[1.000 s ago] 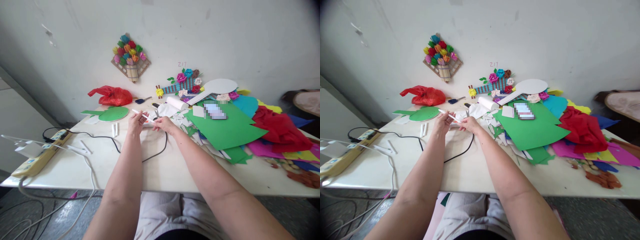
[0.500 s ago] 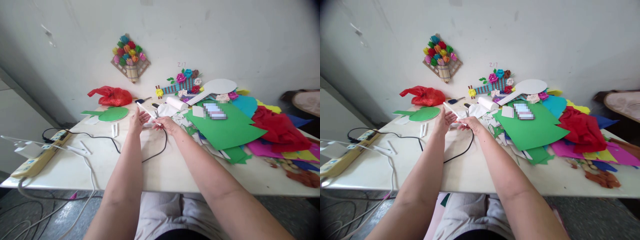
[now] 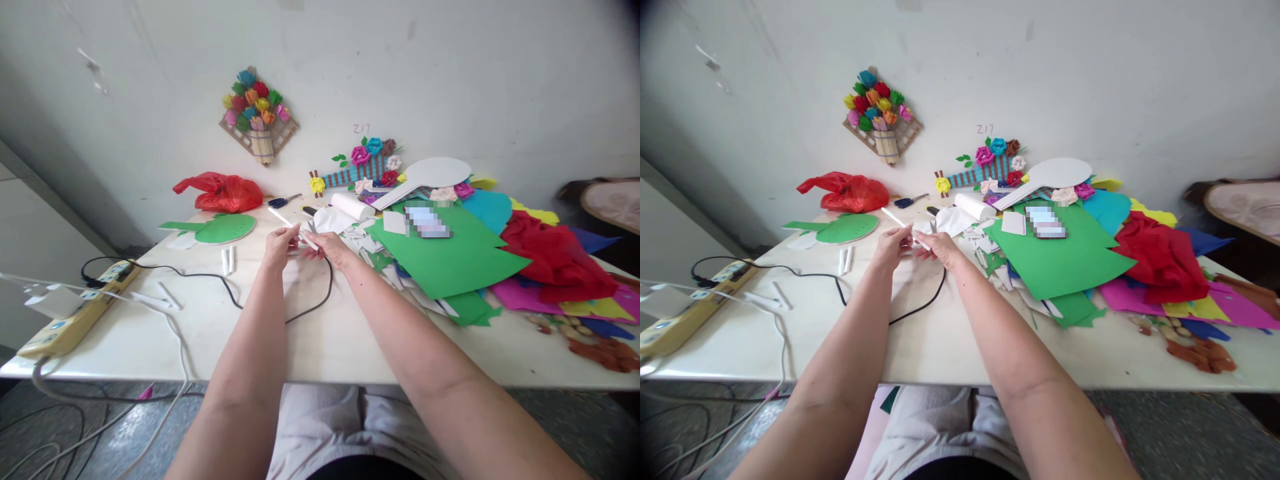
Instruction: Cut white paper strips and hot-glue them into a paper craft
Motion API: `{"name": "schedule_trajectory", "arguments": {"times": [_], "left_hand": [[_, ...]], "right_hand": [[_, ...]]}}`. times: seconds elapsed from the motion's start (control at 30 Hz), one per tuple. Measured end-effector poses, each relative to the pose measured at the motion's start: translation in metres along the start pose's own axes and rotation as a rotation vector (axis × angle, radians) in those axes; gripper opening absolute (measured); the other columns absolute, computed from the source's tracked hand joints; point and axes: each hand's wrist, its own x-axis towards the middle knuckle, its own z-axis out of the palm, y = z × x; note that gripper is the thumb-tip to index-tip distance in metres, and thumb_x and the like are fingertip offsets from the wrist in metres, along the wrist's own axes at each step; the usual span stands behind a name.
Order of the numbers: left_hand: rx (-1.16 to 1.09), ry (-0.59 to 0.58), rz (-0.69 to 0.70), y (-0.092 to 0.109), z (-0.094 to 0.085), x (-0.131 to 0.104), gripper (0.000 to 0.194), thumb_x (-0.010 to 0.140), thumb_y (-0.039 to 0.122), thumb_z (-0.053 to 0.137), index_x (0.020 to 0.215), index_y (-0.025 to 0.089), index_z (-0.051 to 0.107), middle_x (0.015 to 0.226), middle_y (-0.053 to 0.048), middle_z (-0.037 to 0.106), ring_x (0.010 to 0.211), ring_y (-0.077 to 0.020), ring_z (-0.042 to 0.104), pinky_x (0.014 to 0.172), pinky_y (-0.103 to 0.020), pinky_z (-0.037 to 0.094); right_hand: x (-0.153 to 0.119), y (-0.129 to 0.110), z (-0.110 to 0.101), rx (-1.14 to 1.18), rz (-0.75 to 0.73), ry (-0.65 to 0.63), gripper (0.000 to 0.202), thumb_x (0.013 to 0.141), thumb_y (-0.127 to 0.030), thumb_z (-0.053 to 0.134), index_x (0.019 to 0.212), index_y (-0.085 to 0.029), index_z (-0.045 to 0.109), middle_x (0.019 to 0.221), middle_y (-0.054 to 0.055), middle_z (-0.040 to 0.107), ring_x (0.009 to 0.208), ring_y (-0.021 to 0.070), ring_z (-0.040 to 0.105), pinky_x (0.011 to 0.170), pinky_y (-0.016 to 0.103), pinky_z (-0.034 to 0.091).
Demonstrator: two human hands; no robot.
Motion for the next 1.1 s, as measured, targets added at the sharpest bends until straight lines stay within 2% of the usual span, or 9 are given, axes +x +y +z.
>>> {"name": "schedule_trajectory", "arguments": {"times": [0.1, 0.23, 0.37, 0.47, 0.6, 0.83, 0.93, 1.03, 1.1], "left_hand": [[-0.040, 0.004, -0.006, -0.002, -0.001, 0.001, 0.032, 0.058, 0.039, 0.073, 0.055, 0.014, 0.054, 0.050, 0.001, 0.052, 0.041, -0.0061, 0.045, 0.041, -0.019, 0.036], [-0.083, -0.002, -0.009, -0.003, 0.000, 0.002, 0.031, 0.057, 0.037, 0.074, 0.056, 0.014, 0.053, 0.049, 0.002, 0.051, 0.041, -0.0059, 0.045, 0.040, -0.019, 0.034], [-0.134, -0.008, 0.003, -0.003, -0.001, 0.002, 0.028, 0.056, 0.033, 0.073, 0.055, 0.013, 0.053, 0.048, 0.002, 0.051, 0.040, -0.0058, 0.045, 0.042, -0.019, 0.036], [-0.161, -0.026, 0.031, -0.003, -0.004, 0.003, 0.024, 0.058, 0.031, 0.071, 0.057, 0.012, 0.055, 0.048, 0.002, 0.052, 0.041, -0.0071, 0.048, 0.043, -0.020, 0.038], [-0.185, -0.048, 0.051, -0.001, -0.006, 0.003, 0.021, 0.060, 0.029, 0.068, 0.062, 0.011, 0.059, 0.050, 0.000, 0.055, 0.043, -0.0085, 0.051, 0.046, -0.021, 0.041], [-0.209, -0.073, 0.066, 0.001, -0.007, 0.001, 0.022, 0.061, 0.029, 0.068, 0.069, 0.009, 0.061, 0.054, -0.003, 0.060, 0.046, -0.0109, 0.056, 0.051, -0.024, 0.045], [-0.208, -0.080, 0.069, -0.001, -0.009, 0.002, 0.024, 0.061, 0.029, 0.068, 0.073, 0.009, 0.063, 0.056, -0.003, 0.061, 0.048, -0.0108, 0.057, 0.052, -0.023, 0.046], [-0.214, -0.082, 0.073, -0.002, -0.011, 0.003, 0.025, 0.062, 0.029, 0.068, 0.076, 0.009, 0.063, 0.056, -0.003, 0.061, 0.049, -0.0107, 0.058, 0.053, -0.023, 0.046], [-0.218, -0.085, 0.077, -0.003, -0.012, 0.004, 0.026, 0.062, 0.029, 0.069, 0.077, 0.009, 0.064, 0.056, -0.004, 0.061, 0.050, -0.0107, 0.058, 0.054, -0.022, 0.047]], "right_hand": [[-0.002, -0.004, 0.002, 0.029, 0.020, 0.014, 0.052, 0.082, -0.056, 0.045, 0.085, -0.010, 0.067, 0.061, 0.008, 0.067, 0.046, 0.0116, 0.057, 0.038, 0.020, 0.032], [-0.001, -0.004, 0.003, 0.065, 0.052, -0.003, 0.050, 0.090, -0.047, 0.035, 0.087, -0.007, 0.065, 0.060, 0.009, 0.066, 0.044, 0.0112, 0.057, 0.037, 0.019, 0.031], [0.001, -0.001, 0.002, 0.114, 0.074, -0.024, 0.046, 0.090, -0.044, 0.035, 0.101, -0.006, 0.059, 0.059, 0.008, 0.066, 0.044, 0.0118, 0.057, 0.038, 0.019, 0.032], [0.001, -0.002, 0.002, 0.121, 0.071, 0.033, 0.043, 0.090, -0.043, 0.037, 0.107, -0.007, 0.054, 0.059, 0.007, 0.066, 0.042, 0.0115, 0.057, 0.036, 0.018, 0.031], [0.000, -0.005, 0.002, 0.127, 0.044, 0.116, 0.036, 0.090, -0.039, 0.040, 0.095, -0.007, 0.058, 0.068, 0.008, 0.068, 0.043, 0.0090, 0.057, 0.034, 0.017, 0.028], [0.000, -0.004, -0.003, 0.148, 0.070, 0.004, 0.048, 0.090, -0.047, 0.033, 0.082, -0.008, 0.060, 0.065, 0.011, 0.069, 0.043, 0.0099, 0.057, 0.034, 0.017, 0.030], [0.000, -0.002, -0.005, 0.155, 0.014, -0.022, 0.039, 0.087, -0.043, 0.042, 0.081, -0.009, 0.061, 0.064, 0.009, 0.069, 0.045, 0.0096, 0.058, 0.037, 0.016, 0.033], [0.001, 0.000, -0.004, 0.112, -0.050, -0.005, 0.019, 0.078, -0.028, 0.059, 0.076, -0.010, 0.062, 0.062, 0.006, 0.069, 0.044, 0.0077, 0.057, 0.039, 0.015, 0.034], [0.001, 0.001, -0.003, 0.085, -0.081, 0.022, 0.012, 0.074, -0.022, 0.063, 0.072, -0.010, 0.063, 0.060, 0.004, 0.068, 0.043, 0.0065, 0.056, 0.040, 0.015, 0.034]]}}
